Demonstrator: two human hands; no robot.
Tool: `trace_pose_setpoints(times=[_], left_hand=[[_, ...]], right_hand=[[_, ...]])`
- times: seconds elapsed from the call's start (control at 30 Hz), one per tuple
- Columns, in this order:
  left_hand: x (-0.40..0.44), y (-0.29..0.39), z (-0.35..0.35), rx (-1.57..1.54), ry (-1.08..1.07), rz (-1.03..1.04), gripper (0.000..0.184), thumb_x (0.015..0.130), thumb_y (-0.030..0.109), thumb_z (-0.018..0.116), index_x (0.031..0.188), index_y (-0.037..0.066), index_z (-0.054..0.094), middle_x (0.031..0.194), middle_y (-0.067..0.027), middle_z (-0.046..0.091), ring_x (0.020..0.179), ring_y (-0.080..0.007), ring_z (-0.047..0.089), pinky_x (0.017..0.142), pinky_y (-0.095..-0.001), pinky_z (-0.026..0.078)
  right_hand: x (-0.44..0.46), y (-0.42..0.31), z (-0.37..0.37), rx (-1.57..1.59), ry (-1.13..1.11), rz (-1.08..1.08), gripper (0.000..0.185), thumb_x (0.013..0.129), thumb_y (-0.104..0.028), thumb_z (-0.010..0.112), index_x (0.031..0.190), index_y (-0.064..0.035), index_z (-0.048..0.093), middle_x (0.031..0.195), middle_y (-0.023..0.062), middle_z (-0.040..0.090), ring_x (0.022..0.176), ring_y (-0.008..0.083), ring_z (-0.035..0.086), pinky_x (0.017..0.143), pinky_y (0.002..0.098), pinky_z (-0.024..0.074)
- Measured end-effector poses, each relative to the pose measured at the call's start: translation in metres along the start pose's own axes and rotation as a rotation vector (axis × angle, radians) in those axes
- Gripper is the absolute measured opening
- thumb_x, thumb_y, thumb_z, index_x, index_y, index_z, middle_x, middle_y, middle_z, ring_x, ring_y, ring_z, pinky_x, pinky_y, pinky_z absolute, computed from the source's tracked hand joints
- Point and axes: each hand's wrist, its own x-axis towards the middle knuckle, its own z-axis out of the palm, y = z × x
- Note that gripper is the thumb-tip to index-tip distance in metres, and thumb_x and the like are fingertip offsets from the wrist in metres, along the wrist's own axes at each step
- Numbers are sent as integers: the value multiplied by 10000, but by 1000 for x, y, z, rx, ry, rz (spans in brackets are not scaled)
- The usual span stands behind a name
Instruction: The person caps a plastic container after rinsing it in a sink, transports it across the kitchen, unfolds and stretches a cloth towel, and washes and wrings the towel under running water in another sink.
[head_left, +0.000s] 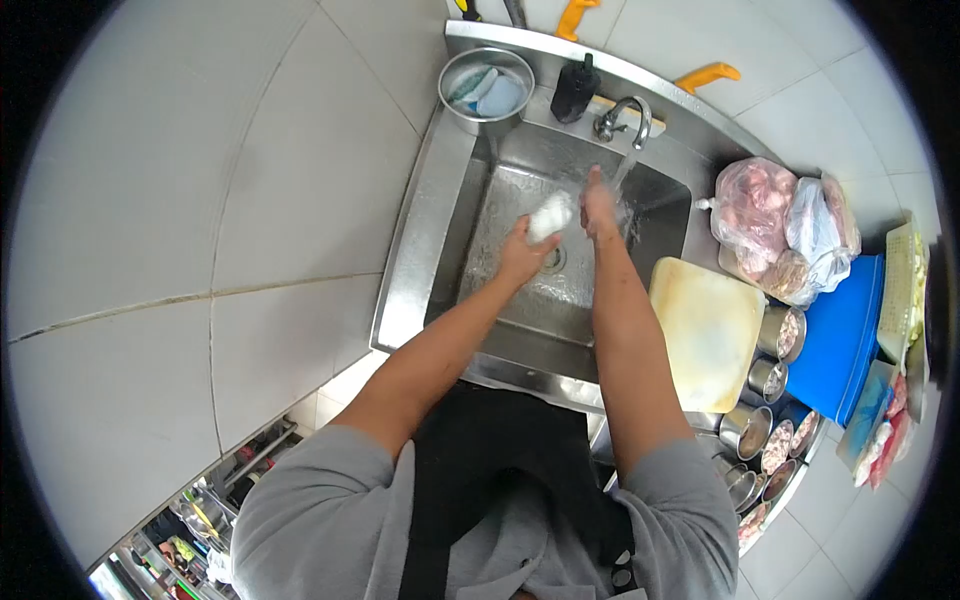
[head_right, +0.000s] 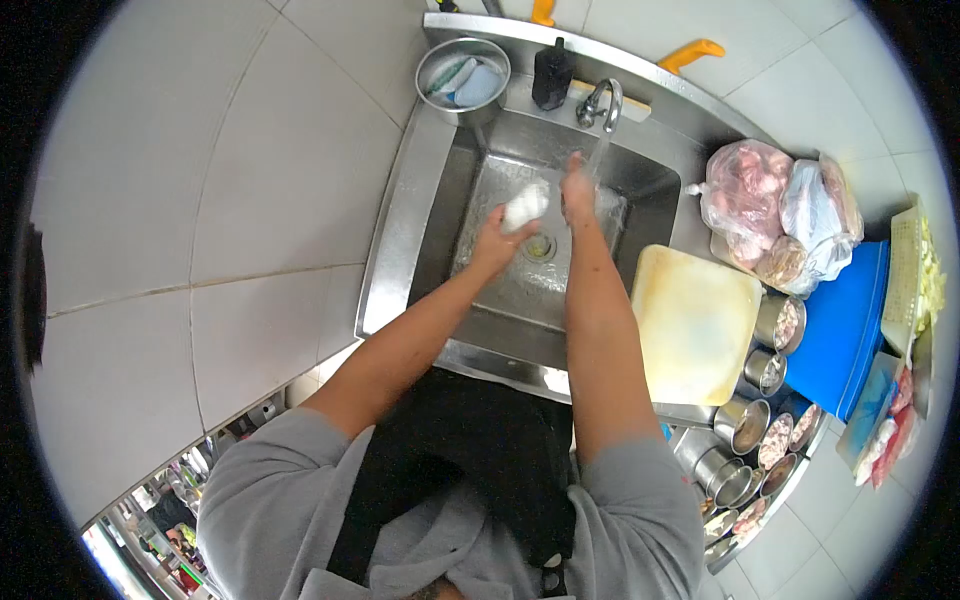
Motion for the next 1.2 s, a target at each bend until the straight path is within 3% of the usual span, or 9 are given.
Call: trace_pose_setpoints(times=[0.07, 0.2, 0.47, 0.57, 0.63, 0.73, 0.8, 0.97, 1.2], left_hand=[[17, 26, 26, -60, -62, -89, 644, 878, 485, 708, 1291, 11, 570, 1237, -177, 644, 1150, -280, 600, 994, -394, 449], [62, 43, 87, -14, -18, -496, 790, 925, 649, 524, 1327, -30, 551, 1256, -245, 627, 1205, -332, 582, 1016, -436, 429], [139, 22, 140, -300, -275, -469, 618, 981, 506, 494, 1176, -60, 649, 1105, -210, 684, 998, -326, 668, 859, -482, 505], [141, 16, 170, -10, -256, -342, 434, 928, 395, 615, 1165, 38, 686, 1023, -191, 707, 897, -292, 692, 801, -432, 532], [88, 114, 145, 154, -319, -494, 373, 883, 342, 687, 1165, 99, 700, 1006, -191, 711, 883, -287, 696, 800, -407, 535], [87, 64, 125, 415, -212, 143, 299, 816, 276, 752, 1086, 150, 740, 958, -169, 723, 829, -293, 703, 757, -364, 544], [84, 65, 92, 400, -174, 51, 219, 801, 237, 759, 981, 112, 762, 915, -144, 734, 790, -284, 705, 727, -362, 547], [77, 60, 17, 373, 233, 124, 274, 934, 283, 688, 854, 24, 729, 668, -75, 667, 614, -140, 587, 607, -339, 489], [63, 73, -26, -18, -70, 109, 276, 1040, 276, 541, 934, 32, 615, 762, 30, 566, 701, -85, 461, 655, -274, 411]], right_hand=[[-16, -2, 0, -295, -16, -33, 525, 987, -511, 550, 1185, -33, 638, 924, 122, 665, 719, 230, 604, 597, 382, 463], [-72, -4, -8, 151, -142, -146, 451, 990, -408, 582, 1199, -12, 642, 1052, 111, 677, 924, 229, 614, 810, 355, 468], [-70, 23, -34, 182, 26, -484, 471, 1006, -344, 523, 1360, -35, 560, 1289, 131, 616, 1137, 221, 589, 968, 333, 427], [-37, 9, -47, 693, 19, -295, 406, 1007, -279, 531, 1316, -24, 593, 1249, 115, 635, 1108, 219, 600, 958, 325, 439], [-12, -4, -72, 478, 0, -156, 378, 1006, -234, 531, 1314, -22, 592, 1240, 107, 637, 1101, 229, 601, 972, 332, 446], [36, 15, -77, 394, -211, -200, 418, 982, -271, 568, 1300, 0, 591, 1234, 111, 643, 1085, 239, 610, 924, 341, 468], [39, 19, -71, 332, -284, -173, 435, 970, -286, 587, 1290, 9, 595, 1218, 109, 652, 1057, 234, 623, 881, 339, 485], [-28, -24, -53, -852, -277, -451, 440, 915, -385, 698, 1178, -32, 684, 1197, 144, 668, 975, 246, 650, 830, 371, 513], [-66, -17, -54, -539, -509, -649, 457, 839, -425, 782, 972, 5, 704, 1046, 102, 693, 880, 227, 631, 812, 370, 492]])
